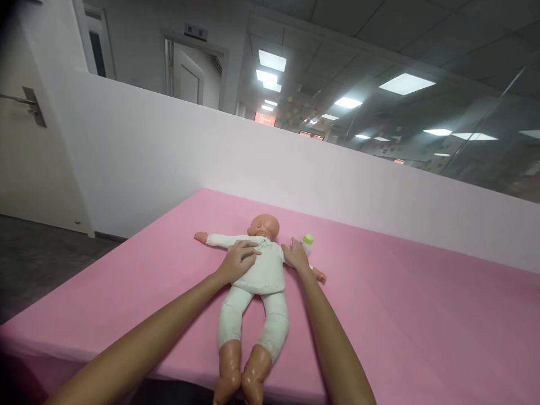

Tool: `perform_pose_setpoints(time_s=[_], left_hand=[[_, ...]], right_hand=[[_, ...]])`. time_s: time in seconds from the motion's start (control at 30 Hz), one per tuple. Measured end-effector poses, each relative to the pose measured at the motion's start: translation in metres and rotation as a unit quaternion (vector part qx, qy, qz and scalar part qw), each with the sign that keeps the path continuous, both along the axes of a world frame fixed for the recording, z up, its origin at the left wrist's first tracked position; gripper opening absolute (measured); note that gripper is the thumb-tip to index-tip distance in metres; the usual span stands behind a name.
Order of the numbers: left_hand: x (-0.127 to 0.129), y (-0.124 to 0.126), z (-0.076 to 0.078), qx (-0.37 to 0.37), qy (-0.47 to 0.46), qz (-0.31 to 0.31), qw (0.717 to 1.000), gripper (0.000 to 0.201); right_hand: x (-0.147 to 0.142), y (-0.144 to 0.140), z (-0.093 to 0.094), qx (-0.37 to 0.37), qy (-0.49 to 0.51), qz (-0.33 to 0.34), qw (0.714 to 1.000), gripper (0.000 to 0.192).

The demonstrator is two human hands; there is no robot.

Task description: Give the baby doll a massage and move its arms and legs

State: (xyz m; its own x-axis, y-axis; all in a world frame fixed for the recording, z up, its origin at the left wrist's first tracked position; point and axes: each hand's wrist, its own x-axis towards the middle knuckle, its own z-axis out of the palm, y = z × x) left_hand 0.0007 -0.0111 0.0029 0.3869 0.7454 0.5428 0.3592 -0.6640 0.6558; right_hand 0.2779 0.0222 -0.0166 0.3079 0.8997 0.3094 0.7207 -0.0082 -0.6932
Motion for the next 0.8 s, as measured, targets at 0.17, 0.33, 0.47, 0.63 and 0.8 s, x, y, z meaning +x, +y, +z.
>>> perform_pose_setpoints(time_s=[0.17, 0.33, 0.47, 0.63, 0.8], left_hand=[[0.0, -0.001, 0.0, -0.002, -0.002, -0.004, 1.0, 0.027], [0.001, 0.001, -0.003, -0.005, -0.01, -0.007, 1.0, 0.027], [0.002, 0.001, -0.003, -0.005, -0.026, -0.014, 1.0, 0.027], [0.002, 0.002, -0.003, 0.004, -0.009, -0.021, 1.0, 0.031], [-0.002, 0.009, -0.01, -0.035, 0.1, -0.088, 0.99, 0.066]], right_hand=[[0.006, 0.0, 0.001, -0.002, -0.014, -0.022, 1.0, 0.072], [0.009, -0.014, 0.005, -0.019, -0.049, -0.043, 0.998, 0.074], [-0.006, -0.028, 0.008, -0.019, -0.068, -0.042, 0.997, 0.071], [-0.052, -0.052, 0.01, 0.051, -0.016, 0.124, 0.991, 0.064], [-0.077, -0.073, 0.007, 0.058, 0.01, 0.254, 0.965, 0.064]])
